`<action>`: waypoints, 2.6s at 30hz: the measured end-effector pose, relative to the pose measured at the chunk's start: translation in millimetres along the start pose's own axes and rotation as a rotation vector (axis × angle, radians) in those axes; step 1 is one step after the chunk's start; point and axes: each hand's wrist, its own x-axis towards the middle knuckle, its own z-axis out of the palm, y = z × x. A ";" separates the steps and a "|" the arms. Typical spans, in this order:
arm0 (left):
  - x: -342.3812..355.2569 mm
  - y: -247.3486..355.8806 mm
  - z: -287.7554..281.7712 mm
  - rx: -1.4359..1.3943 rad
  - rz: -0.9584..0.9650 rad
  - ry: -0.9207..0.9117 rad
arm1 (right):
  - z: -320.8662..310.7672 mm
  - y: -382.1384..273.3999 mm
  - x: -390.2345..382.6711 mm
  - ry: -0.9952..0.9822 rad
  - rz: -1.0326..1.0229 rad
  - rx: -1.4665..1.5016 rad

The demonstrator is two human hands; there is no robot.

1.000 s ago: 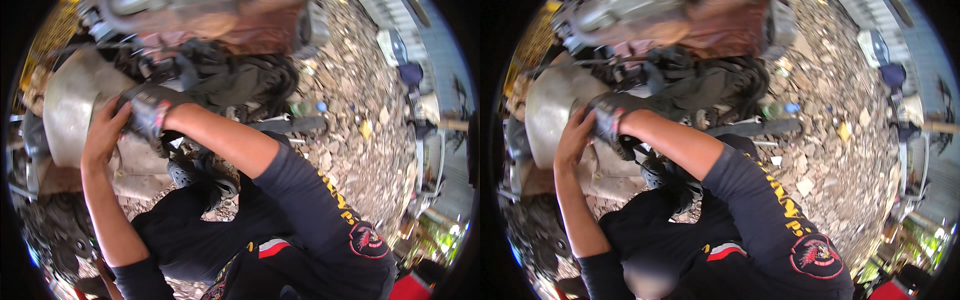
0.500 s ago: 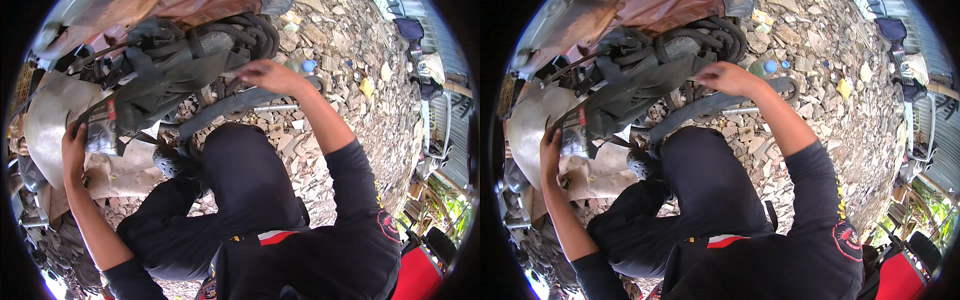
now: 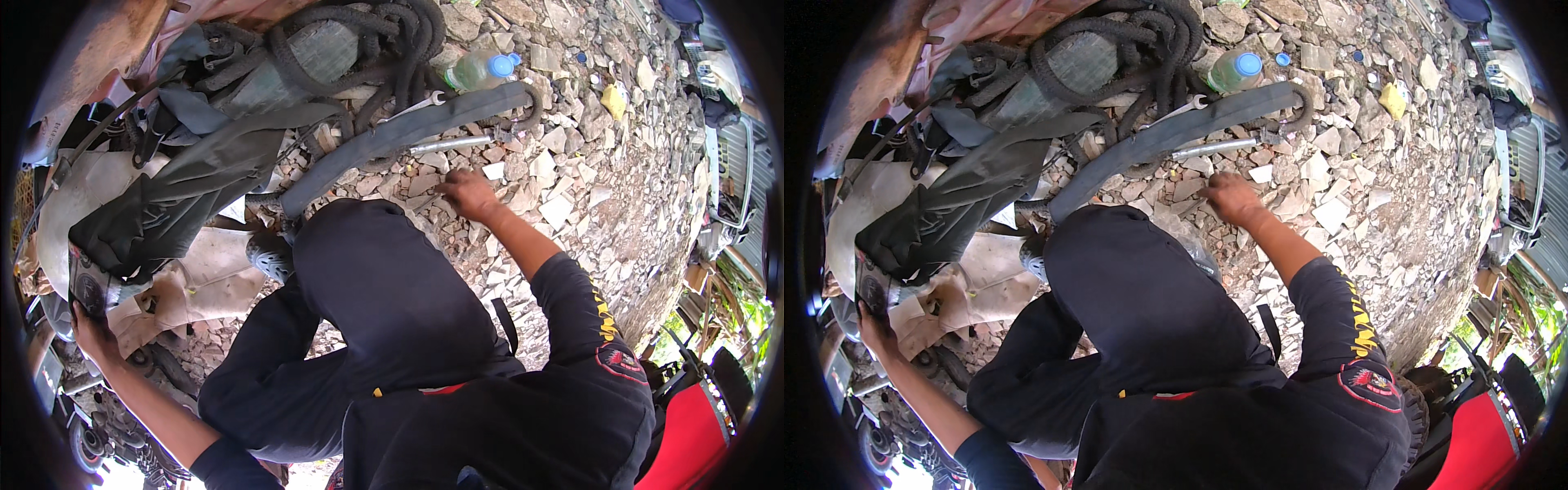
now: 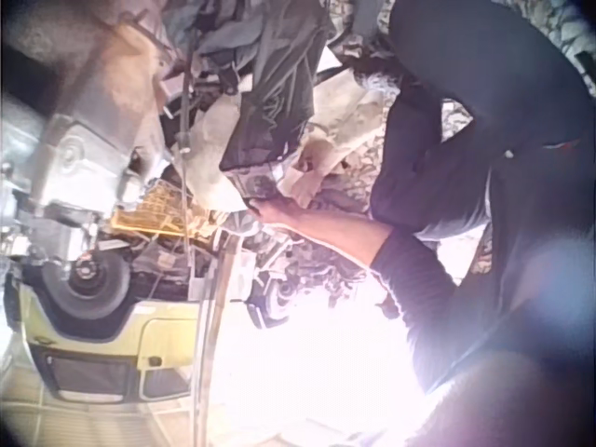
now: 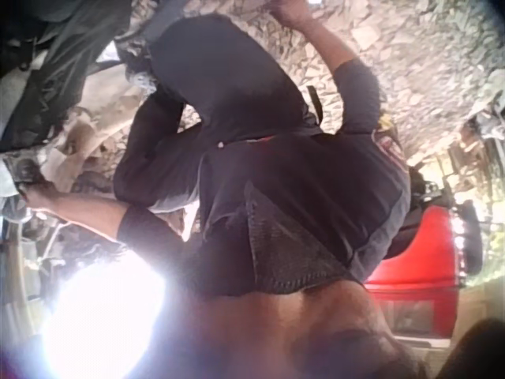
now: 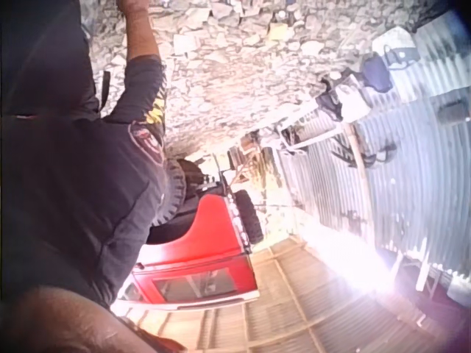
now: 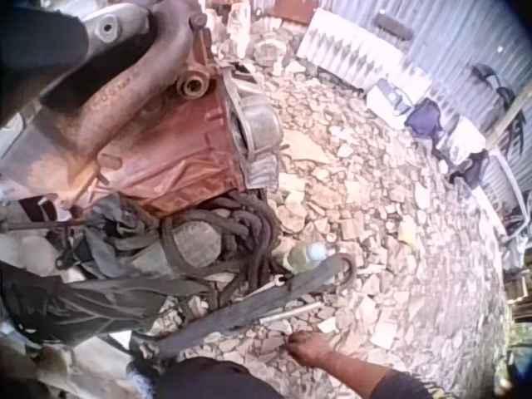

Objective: The person wipes engine components with a cloth and uses a tool to manipulate a part on the engine block.

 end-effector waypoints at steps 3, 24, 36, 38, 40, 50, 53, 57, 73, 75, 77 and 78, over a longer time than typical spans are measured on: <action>-19.0 11.9 11.2 0.074 0.042 0.160 | 14.3 -9.8 -3.6 -0.079 -0.024 -0.128; -115.1 41.0 5.0 -0.306 0.129 0.199 | -120.4 -97.2 87.3 0.427 -0.198 0.219; -149.9 -40.0 86.6 0.524 -0.002 -0.553 | -223.9 -356.7 156.1 0.478 -0.374 0.662; -145.3 -38.8 94.5 0.570 -0.017 -0.704 | -229.5 -370.1 181.3 0.465 -0.375 0.635; -139.9 -45.2 105.0 0.573 -0.001 -0.805 | -229.2 -381.1 206.2 0.491 -0.326 0.594; -99.8 -42.2 143.6 0.594 0.142 -1.046 | -236.7 -391.2 280.9 0.544 -0.080 0.200; -98.5 -35.6 150.7 0.588 0.141 -1.075 | -234.1 -388.1 285.3 0.457 -0.083 0.258; -97.9 -31.6 164.4 0.625 0.186 -1.140 | -233.5 -389.4 295.4 0.395 -0.096 0.381; -50.0 -60.6 148.5 0.661 0.179 -1.019 | -254.2 -387.1 313.9 0.424 -0.215 -0.210; -46.2 -61.8 146.8 0.629 0.160 -1.004 | -256.0 -395.8 311.7 0.390 -0.194 -0.267; -47.8 -65.1 147.4 0.625 0.139 -0.996 | -255.7 -401.9 308.7 0.363 -0.211 -0.274; -48.1 -66.0 149.5 0.627 0.136 -0.992 | -255.5 -401.0 307.1 0.360 -0.232 -0.300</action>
